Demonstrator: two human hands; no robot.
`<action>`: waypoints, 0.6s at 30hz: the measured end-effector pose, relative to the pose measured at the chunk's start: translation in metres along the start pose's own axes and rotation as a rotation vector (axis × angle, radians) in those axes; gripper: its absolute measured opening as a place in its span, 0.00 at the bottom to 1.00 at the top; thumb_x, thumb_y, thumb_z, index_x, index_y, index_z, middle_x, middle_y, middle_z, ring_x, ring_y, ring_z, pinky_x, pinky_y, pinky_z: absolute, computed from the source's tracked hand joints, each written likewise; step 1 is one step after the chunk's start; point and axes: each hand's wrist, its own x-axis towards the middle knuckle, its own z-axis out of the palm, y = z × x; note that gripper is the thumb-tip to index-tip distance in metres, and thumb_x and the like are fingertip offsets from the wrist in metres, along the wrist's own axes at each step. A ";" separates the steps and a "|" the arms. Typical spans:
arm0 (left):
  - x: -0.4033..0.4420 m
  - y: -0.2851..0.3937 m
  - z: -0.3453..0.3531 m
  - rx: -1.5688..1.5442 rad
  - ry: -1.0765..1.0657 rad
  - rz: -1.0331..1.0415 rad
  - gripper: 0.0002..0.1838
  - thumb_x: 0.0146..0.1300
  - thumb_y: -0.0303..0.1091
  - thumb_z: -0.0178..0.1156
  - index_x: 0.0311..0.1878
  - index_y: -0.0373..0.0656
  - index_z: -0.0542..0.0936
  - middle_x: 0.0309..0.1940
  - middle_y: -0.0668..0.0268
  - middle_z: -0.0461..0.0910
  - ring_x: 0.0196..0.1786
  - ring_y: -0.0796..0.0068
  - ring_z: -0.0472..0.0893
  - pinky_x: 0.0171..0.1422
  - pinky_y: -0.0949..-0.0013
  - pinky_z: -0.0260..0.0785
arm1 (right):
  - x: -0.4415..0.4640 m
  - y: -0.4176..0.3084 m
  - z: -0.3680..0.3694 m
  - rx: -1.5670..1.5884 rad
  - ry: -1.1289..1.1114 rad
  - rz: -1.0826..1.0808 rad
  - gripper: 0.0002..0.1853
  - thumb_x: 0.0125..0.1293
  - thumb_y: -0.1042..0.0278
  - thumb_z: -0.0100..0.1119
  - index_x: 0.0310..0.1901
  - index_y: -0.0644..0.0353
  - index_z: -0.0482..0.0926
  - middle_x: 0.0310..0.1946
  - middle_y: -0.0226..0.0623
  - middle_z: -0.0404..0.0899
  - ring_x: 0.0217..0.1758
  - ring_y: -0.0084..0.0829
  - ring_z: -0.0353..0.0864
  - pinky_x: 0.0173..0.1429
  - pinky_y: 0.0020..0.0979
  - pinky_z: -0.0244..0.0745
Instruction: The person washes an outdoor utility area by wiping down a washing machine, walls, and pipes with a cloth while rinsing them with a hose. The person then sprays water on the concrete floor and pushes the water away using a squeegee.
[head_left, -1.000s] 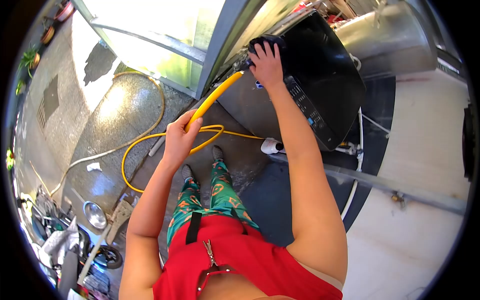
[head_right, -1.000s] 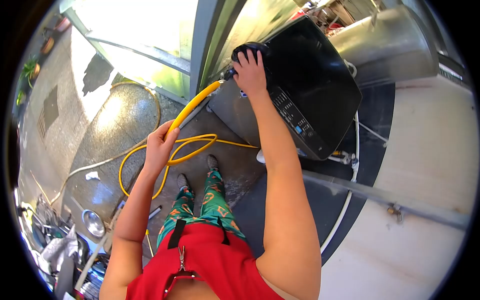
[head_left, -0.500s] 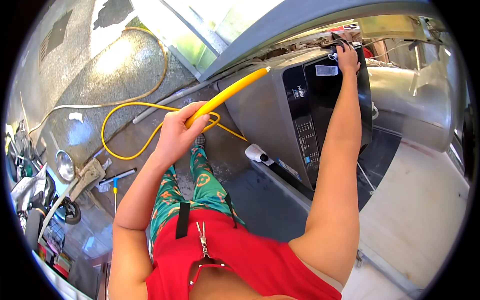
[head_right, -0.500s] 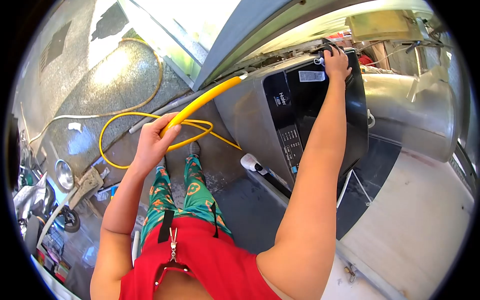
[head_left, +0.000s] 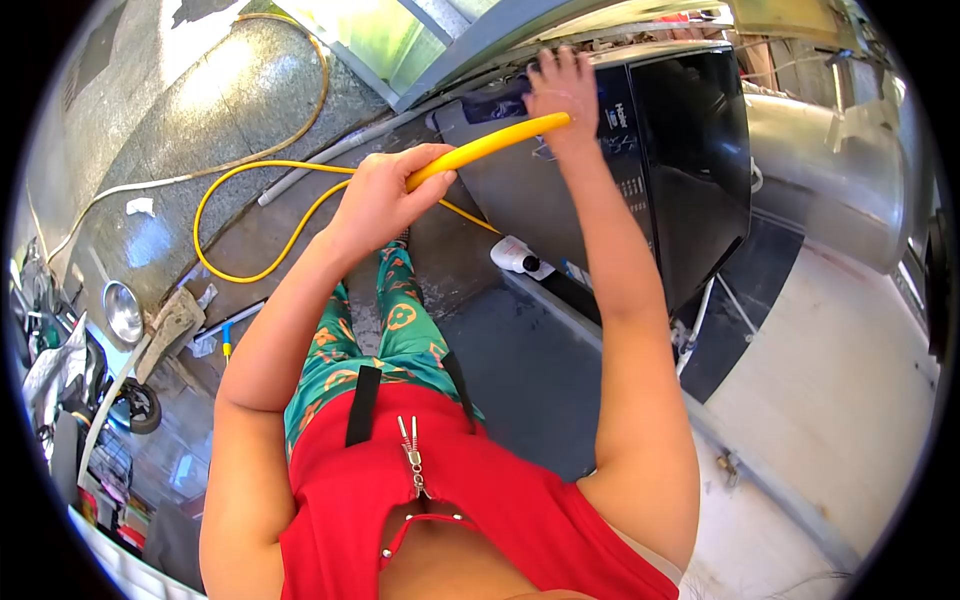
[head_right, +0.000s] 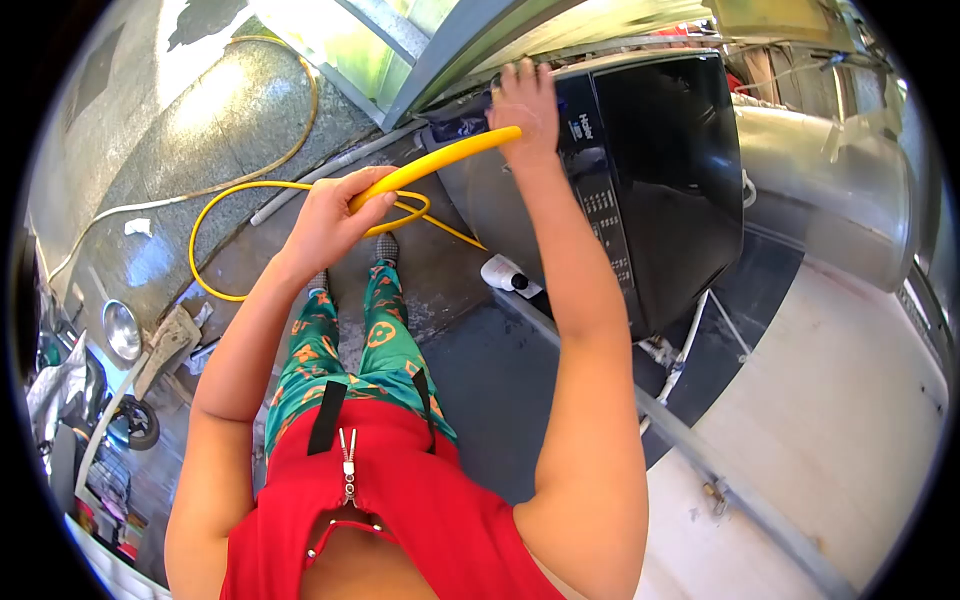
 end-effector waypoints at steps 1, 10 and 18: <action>-0.004 -0.002 -0.004 0.019 -0.014 0.010 0.18 0.63 0.37 0.60 0.53 0.37 0.80 0.22 0.63 0.75 0.24 0.80 0.71 0.31 0.71 0.64 | -0.015 -0.015 0.012 0.003 -0.032 -0.030 0.21 0.60 0.57 0.60 0.54 0.54 0.81 0.66 0.32 0.70 0.72 0.39 0.60 0.76 0.43 0.50; -0.057 -0.040 -0.025 0.069 -0.095 0.037 0.19 0.63 0.38 0.61 0.53 0.38 0.80 0.23 0.60 0.78 0.24 0.73 0.74 0.32 0.69 0.67 | -0.221 -0.050 0.062 -0.091 -0.229 -0.079 0.24 0.67 0.63 0.45 0.64 0.54 0.73 0.77 0.25 0.49 0.81 0.30 0.42 0.80 0.36 0.36; -0.084 -0.083 0.001 0.009 -0.073 -0.003 0.17 0.61 0.40 0.61 0.49 0.41 0.82 0.26 0.53 0.81 0.30 0.55 0.82 0.37 0.60 0.73 | -0.243 -0.026 0.034 -0.044 -0.050 0.163 0.22 0.60 0.69 0.52 0.57 0.47 0.78 0.68 0.29 0.66 0.77 0.34 0.55 0.77 0.49 0.45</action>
